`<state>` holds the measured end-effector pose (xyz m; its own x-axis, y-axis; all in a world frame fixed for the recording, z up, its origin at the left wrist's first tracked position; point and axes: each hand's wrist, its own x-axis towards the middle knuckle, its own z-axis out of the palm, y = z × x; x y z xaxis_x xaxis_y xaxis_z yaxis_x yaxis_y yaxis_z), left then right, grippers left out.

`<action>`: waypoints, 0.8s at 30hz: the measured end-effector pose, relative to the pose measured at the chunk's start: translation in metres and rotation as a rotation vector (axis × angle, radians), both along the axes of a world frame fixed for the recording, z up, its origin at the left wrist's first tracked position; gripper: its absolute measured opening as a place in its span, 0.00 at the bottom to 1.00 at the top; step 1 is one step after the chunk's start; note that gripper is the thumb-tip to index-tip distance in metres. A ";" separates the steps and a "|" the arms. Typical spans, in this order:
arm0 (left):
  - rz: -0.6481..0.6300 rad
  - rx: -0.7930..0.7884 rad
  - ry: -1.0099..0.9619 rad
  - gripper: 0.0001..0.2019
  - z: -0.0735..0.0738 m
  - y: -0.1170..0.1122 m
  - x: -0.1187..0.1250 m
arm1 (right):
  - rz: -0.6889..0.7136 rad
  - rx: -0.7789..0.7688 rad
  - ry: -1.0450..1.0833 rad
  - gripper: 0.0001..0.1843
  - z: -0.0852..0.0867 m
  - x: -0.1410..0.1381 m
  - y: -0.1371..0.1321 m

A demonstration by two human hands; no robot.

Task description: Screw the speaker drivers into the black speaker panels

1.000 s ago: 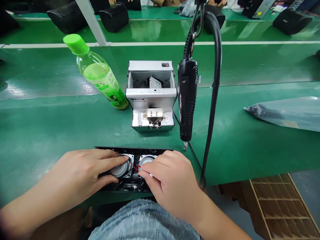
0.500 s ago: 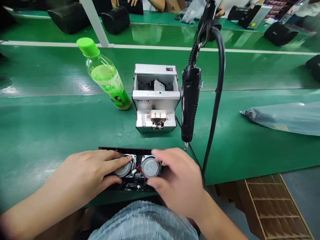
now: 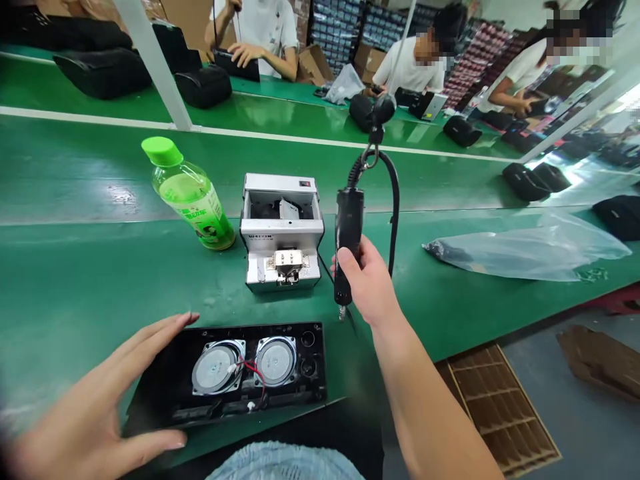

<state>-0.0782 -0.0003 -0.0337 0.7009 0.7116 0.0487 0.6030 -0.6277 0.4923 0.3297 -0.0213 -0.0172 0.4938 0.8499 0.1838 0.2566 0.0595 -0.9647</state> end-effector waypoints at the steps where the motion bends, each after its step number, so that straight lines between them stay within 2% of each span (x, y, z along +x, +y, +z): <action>1: 0.029 -0.013 -0.018 0.55 -0.005 -0.004 0.002 | -0.003 0.018 0.052 0.31 0.000 0.000 0.003; 4: 0.081 -0.015 -0.079 0.54 -0.016 -0.016 0.015 | -0.066 0.100 0.164 0.33 0.005 -0.001 0.006; 6: 0.076 0.012 -0.125 0.50 -0.020 -0.023 0.026 | -0.116 0.168 0.204 0.33 0.019 -0.001 0.002; 10: 0.027 0.077 -0.220 0.38 -0.025 -0.029 0.047 | -0.132 0.316 0.221 0.36 0.066 -0.009 -0.003; 12: 0.008 0.089 -0.240 0.33 -0.026 -0.028 0.057 | -0.077 0.415 0.208 0.39 0.089 -0.022 0.004; 14: 0.001 0.089 -0.256 0.31 -0.026 -0.026 0.066 | -0.001 0.538 0.210 0.40 0.102 -0.039 0.018; 16: 0.004 0.096 -0.288 0.29 -0.026 -0.025 0.072 | 0.071 0.623 0.225 0.39 0.105 -0.055 0.036; 19: 0.012 0.112 -0.344 0.28 -0.028 -0.025 0.075 | 0.188 0.647 0.231 0.38 0.095 -0.071 0.056; 24: 0.027 0.068 -0.378 0.27 -0.034 -0.027 0.075 | 0.262 0.622 0.207 0.38 0.079 -0.073 0.066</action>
